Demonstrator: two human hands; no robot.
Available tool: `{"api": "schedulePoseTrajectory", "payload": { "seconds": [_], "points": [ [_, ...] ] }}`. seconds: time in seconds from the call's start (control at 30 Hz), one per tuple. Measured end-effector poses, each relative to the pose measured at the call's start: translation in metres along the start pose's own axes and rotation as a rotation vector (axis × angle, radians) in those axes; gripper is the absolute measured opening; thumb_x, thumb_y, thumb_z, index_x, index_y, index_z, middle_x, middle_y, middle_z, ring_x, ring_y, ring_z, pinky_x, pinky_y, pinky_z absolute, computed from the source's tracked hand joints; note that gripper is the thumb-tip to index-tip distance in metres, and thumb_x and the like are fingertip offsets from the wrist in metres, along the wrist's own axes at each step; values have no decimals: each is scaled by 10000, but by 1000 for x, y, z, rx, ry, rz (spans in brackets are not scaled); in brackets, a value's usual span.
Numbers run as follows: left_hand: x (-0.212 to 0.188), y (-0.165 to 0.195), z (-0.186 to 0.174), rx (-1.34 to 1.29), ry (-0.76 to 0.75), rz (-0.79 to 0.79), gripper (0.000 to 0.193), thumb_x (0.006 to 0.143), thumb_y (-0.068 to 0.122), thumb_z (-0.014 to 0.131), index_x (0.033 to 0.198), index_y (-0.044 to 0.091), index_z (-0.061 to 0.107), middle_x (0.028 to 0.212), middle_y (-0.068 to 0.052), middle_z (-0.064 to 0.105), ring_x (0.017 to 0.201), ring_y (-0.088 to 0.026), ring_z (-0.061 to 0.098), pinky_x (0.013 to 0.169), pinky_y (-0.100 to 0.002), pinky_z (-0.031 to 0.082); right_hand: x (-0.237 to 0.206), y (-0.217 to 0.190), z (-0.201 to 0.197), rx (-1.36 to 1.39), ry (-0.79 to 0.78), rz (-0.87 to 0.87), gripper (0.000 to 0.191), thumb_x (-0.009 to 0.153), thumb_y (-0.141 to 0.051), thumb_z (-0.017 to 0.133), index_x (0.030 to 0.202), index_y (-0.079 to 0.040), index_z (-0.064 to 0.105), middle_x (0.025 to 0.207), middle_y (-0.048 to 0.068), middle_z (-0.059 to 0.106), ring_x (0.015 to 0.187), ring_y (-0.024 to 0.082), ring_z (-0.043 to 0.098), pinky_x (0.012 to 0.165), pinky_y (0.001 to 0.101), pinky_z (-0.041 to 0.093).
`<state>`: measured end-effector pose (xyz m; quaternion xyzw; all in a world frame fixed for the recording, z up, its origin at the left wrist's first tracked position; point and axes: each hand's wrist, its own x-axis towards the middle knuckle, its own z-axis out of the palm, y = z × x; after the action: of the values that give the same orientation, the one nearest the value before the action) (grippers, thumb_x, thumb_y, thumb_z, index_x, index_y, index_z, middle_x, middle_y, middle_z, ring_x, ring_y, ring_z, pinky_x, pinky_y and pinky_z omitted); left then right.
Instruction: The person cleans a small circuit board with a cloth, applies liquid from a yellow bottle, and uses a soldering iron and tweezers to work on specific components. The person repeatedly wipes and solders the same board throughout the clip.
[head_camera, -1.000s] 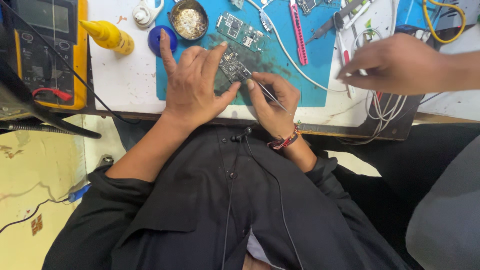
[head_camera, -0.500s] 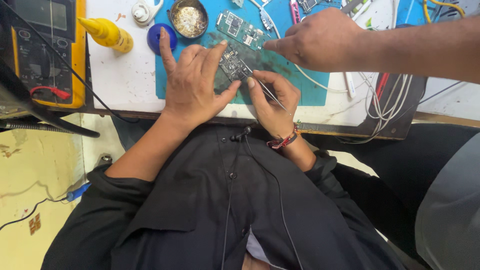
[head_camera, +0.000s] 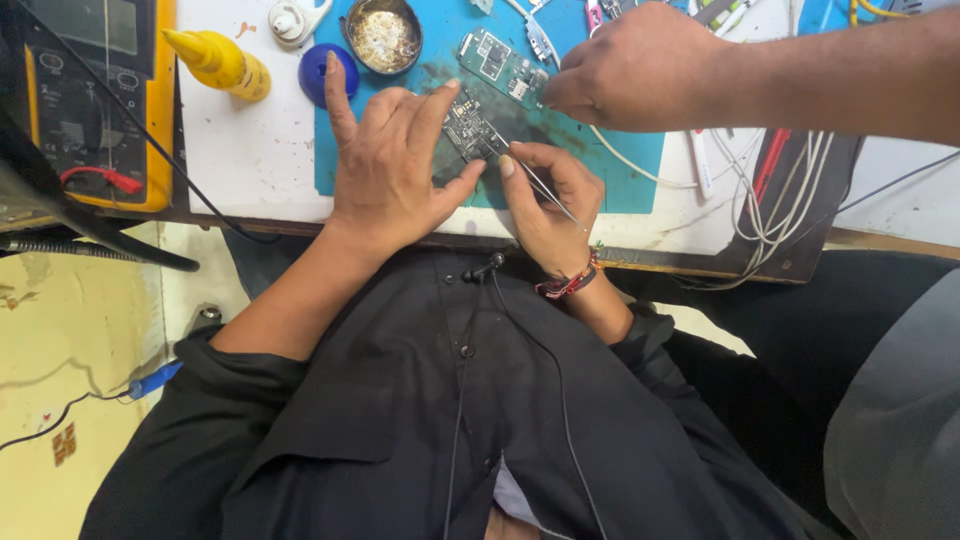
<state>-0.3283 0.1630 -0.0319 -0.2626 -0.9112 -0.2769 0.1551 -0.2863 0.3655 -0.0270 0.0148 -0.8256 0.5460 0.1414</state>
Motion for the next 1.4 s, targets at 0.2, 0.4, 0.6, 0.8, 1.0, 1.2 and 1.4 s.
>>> {"api": "schedulePoseTrajectory", "payload": {
  "seconds": [0.2,0.4,0.6,0.8,1.0,1.2,1.4],
  "points": [
    [0,1,1,0,4,4,713,913,428,809,1422,9,538,1158,-72,657,1234,-266,574,1249,-650,-21,0,0,-1,-18,-1,-20,151,972,-58,779,1097,8,725,948,60,745,794,72,673,705,227,529],
    [2,2,0,-7,4,-2,699,918,435,813,1407,14,545,1174,-68,654,1220,-267,577,1250,-655,-7,-1,-1,-3,-46,6,8,144,967,-66,781,1084,3,736,908,53,753,751,65,658,679,221,511],
    [5,6,0,-8,8,-12,698,931,447,823,1410,17,554,1164,-70,660,1194,-264,587,1247,-658,7,-3,5,-3,-38,35,29,155,963,-57,783,1097,6,736,922,50,737,756,57,629,669,219,495],
    [6,8,0,10,9,-18,714,926,451,822,1434,24,560,1163,-76,669,1186,-265,592,1245,-655,12,-14,14,-10,199,11,-26,567,1052,7,672,1565,-3,431,984,67,707,831,62,606,770,220,503],
    [9,6,0,-2,26,-12,710,932,448,822,1432,18,558,1175,-77,677,1179,-259,596,1241,-663,13,-20,8,-11,358,44,36,866,1087,-2,614,1705,-55,9,1005,79,681,783,82,581,722,232,506],
    [9,8,-2,10,34,-9,716,943,458,815,1437,12,551,1180,-77,675,1178,-263,596,1242,-658,14,-9,1,-20,404,115,37,886,1085,-53,603,1690,-83,-42,1058,97,691,730,72,577,656,225,493],
    [5,8,3,18,27,-12,717,951,458,816,1441,10,544,1190,-78,675,1183,-267,596,1240,-660,8,-8,13,-16,413,199,31,395,1094,-27,662,1419,-15,437,990,77,683,750,85,570,649,218,468]
  ]
}}
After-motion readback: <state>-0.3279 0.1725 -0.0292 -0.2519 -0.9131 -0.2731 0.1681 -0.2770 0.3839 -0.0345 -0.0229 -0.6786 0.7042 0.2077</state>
